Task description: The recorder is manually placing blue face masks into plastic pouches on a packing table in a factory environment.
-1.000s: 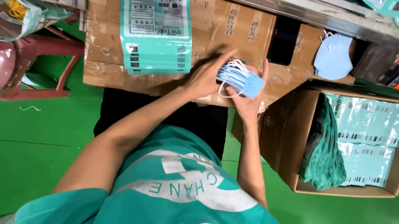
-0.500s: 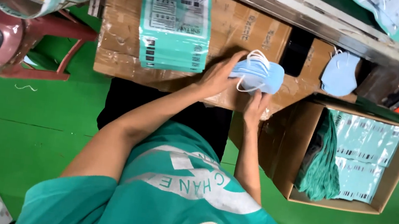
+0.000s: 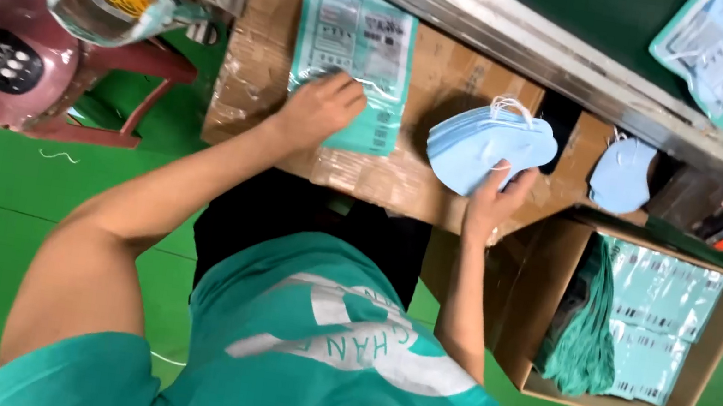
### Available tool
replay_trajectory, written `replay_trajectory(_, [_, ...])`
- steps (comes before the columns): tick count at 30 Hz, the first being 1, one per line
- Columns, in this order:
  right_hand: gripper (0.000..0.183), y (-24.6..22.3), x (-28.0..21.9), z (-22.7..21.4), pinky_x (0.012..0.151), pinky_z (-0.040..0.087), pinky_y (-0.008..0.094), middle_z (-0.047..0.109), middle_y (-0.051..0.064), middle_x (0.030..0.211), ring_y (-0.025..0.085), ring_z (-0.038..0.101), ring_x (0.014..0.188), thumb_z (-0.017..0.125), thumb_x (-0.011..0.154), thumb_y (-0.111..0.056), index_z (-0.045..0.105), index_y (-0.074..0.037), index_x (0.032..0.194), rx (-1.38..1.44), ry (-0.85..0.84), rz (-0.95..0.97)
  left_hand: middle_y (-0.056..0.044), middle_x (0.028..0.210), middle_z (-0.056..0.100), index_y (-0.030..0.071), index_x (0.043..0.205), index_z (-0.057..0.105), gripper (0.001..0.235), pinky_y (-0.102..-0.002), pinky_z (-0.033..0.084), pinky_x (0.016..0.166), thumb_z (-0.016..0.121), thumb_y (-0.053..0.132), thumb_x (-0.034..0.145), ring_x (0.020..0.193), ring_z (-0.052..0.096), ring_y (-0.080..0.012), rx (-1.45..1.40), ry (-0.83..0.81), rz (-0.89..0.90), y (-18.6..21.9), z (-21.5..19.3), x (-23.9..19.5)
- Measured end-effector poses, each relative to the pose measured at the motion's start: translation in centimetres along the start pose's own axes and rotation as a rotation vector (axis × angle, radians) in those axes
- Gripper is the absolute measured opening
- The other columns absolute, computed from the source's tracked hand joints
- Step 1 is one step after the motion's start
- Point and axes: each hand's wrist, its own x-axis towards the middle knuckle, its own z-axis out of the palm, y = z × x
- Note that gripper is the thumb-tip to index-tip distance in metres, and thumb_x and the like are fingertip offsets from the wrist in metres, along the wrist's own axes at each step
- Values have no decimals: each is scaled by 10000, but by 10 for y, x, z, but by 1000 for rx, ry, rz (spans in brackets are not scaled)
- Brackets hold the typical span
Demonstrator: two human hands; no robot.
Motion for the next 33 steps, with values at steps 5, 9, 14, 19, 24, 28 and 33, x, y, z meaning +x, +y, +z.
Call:
replay_trajectory(5, [268,-34,7,38,864,541,275,678,52,1082,131,637,972,580,1017,-49,587,-5,1281,241,-168,308,-109,1057,631,-1,1026,663,245,-339,562,887,672,65,791,1076,622,-268,65,-113,0,0,23,3])
replay_trajectory(9, [270,-26,-10,78,807,543,248,726,36,1005,99,658,880,705,958,-33,685,13,1223,164,-430,453,-152,1084,664,-27,1044,676,372,-412,574,845,684,101,695,1054,630,-330,-39,206,-59,4,13,17])
replay_trajectory(14, [307,-47,1,93,821,509,236,673,4,975,76,615,901,736,946,-32,611,-13,1226,400,-355,359,-170,1023,650,-28,1001,658,209,-455,566,772,700,58,816,966,649,-368,-308,391,-182,29,-20,34])
replay_trajectory(19, [257,-36,3,64,813,513,226,683,-28,989,56,618,899,708,942,-70,674,-35,1194,457,-426,611,-145,975,643,-33,972,646,84,-419,560,739,673,-8,896,920,666,-338,-446,372,-283,40,-24,34])
replay_trajectory(24, [187,-99,4,60,788,505,305,620,63,923,152,625,873,819,838,-60,735,-5,995,-266,-431,-50,-123,936,638,-4,927,658,122,-416,528,790,767,-6,871,892,634,-317,-428,478,-319,51,-51,56])
replay_trajectory(28, [242,-82,6,62,784,473,334,591,137,947,235,594,871,848,841,-54,651,49,936,-370,-194,-70,-126,938,639,-9,932,667,140,-419,520,819,785,-20,857,911,634,-319,-440,403,-188,80,-59,69])
replay_trajectory(33, [178,-67,9,50,862,507,298,678,58,1055,153,630,973,793,885,-32,736,19,1046,118,-119,196,-128,1045,620,-22,1054,593,265,-384,495,906,752,50,855,1002,603,-281,-618,586,-453,94,-88,75])
